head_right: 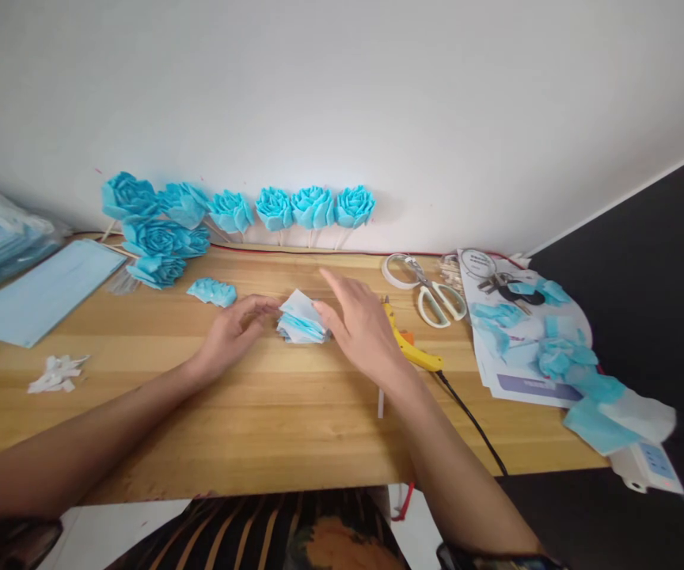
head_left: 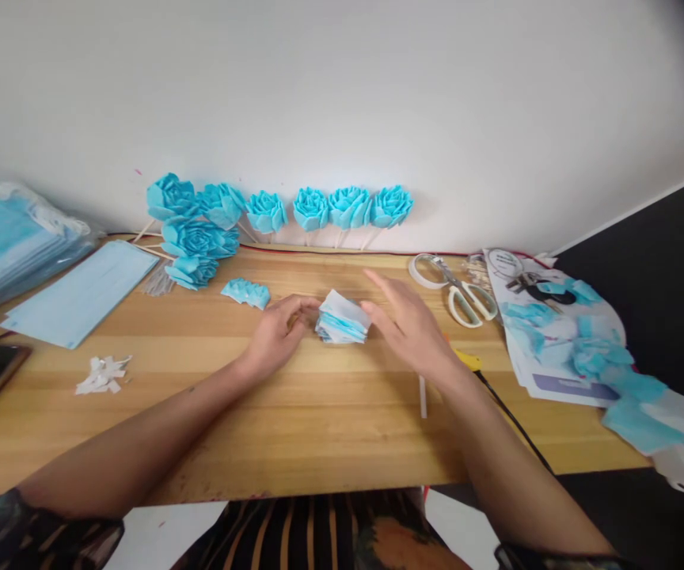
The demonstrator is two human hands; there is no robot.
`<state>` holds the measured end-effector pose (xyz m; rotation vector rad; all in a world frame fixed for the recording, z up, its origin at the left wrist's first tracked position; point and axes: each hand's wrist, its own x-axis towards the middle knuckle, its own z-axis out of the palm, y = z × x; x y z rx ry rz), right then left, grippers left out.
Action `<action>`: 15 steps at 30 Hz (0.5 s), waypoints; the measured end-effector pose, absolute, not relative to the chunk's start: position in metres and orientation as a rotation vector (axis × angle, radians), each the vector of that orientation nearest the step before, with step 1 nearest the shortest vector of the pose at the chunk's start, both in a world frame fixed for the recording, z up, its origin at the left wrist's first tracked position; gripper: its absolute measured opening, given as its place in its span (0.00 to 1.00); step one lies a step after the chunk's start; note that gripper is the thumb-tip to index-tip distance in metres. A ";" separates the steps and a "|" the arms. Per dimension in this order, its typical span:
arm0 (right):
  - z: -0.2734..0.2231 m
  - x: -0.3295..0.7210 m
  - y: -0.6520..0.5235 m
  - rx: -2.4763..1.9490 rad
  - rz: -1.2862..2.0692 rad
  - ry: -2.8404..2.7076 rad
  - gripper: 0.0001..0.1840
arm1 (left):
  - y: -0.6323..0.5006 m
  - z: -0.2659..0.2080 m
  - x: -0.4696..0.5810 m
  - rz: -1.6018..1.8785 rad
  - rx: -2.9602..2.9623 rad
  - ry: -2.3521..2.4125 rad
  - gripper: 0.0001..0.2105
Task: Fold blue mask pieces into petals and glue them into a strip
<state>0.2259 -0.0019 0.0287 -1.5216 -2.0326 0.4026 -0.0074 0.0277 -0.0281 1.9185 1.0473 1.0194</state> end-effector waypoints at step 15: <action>0.015 0.341 -0.077 -1.946 0.222 -2.240 0.31 | 0.030 -0.033 -0.011 1.021 1.903 1.036 0.11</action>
